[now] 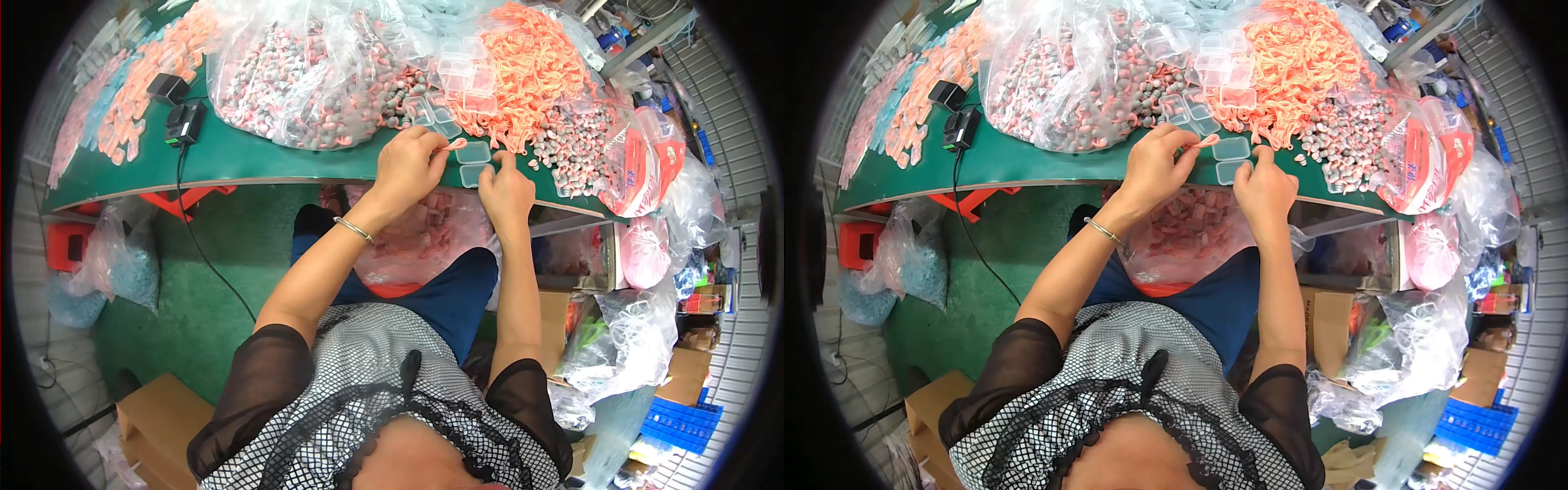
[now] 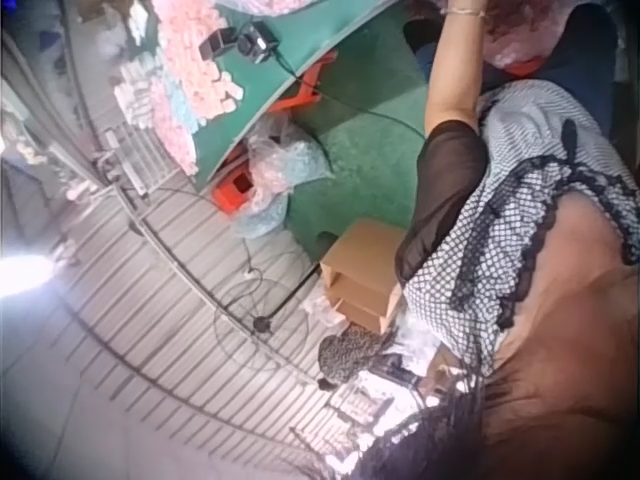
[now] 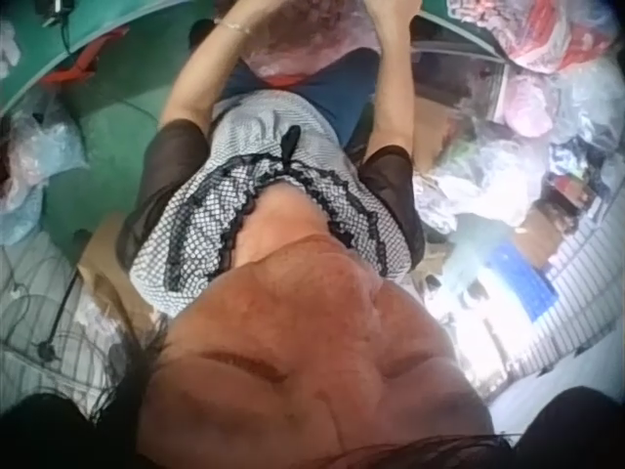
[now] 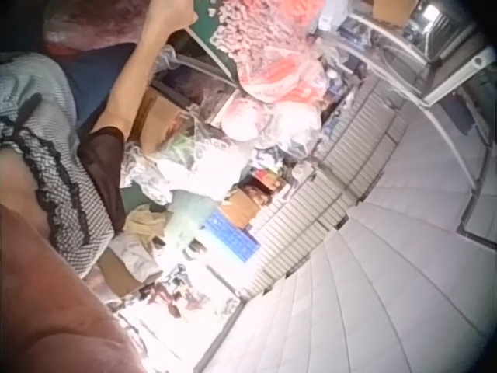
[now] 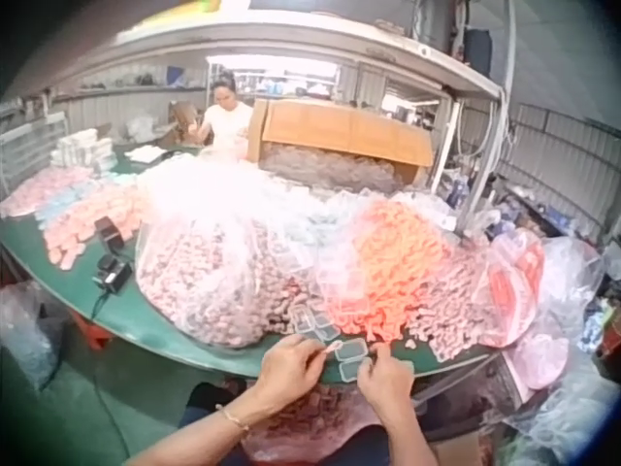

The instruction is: Sorting small plastic components into small transparent plastic boxes.

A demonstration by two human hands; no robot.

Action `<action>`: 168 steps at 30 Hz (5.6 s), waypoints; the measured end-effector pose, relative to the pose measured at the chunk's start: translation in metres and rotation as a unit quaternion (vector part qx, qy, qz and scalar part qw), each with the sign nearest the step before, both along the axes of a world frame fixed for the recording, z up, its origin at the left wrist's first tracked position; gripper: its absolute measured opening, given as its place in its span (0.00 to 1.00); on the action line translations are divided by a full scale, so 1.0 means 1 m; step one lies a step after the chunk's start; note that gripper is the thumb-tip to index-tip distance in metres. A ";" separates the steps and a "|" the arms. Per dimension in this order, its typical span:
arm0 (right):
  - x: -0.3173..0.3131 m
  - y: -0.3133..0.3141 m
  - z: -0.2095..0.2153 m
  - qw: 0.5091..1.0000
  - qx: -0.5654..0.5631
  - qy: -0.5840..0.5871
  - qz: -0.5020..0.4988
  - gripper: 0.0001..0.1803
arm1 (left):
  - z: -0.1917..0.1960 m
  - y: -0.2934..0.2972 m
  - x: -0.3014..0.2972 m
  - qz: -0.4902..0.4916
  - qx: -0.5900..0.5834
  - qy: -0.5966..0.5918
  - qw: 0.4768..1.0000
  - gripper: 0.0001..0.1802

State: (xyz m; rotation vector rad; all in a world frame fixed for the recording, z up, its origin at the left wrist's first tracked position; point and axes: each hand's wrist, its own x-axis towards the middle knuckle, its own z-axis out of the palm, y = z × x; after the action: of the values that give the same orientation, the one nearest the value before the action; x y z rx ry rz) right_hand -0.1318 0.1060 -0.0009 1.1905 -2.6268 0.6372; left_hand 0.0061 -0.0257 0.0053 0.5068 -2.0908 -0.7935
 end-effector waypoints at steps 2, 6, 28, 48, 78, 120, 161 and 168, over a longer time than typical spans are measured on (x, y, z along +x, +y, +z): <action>-0.002 -0.003 -0.002 1.000 -0.010 0.019 0.003 0.14 | 0.002 0.002 -0.004 -0.019 -0.001 0.000 1.000 0.05; -0.004 0.002 0.017 0.995 -0.065 -0.071 -0.009 0.11 | -0.008 0.001 -0.010 -0.036 -0.050 -0.020 0.998 0.05; -0.031 0.016 -0.011 0.973 -0.211 -0.034 0.088 0.11 | -0.007 -0.039 0.011 0.182 -0.182 -0.177 0.950 0.08; -0.006 0.013 0.003 0.948 -0.230 -0.158 0.153 0.10 | -0.014 -0.017 0.022 0.082 -0.008 -0.035 0.996 0.09; -0.009 -0.025 0.030 0.943 -0.111 0.028 0.311 0.10 | -0.019 0.039 -0.009 0.006 -0.054 -0.066 0.996 0.16; -0.044 -0.024 0.020 0.963 -0.015 -0.134 0.234 0.15 | -0.017 0.021 0.001 -0.079 0.002 -0.099 0.992 0.20; 0.016 -0.079 0.013 0.941 -0.137 0.102 0.293 0.14 | -0.010 -0.026 0.071 -0.023 -0.212 -0.080 0.974 0.15; 0.007 -0.076 0.008 0.933 -0.108 0.097 0.328 0.10 | -0.002 -0.034 0.078 0.015 -0.186 -0.092 0.978 0.15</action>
State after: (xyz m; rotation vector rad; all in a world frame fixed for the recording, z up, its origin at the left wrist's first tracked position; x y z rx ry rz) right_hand -0.1249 0.0305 0.0072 1.9450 -1.9073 0.8298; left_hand 0.0843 -0.0599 0.0028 0.4160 -2.3269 -0.3310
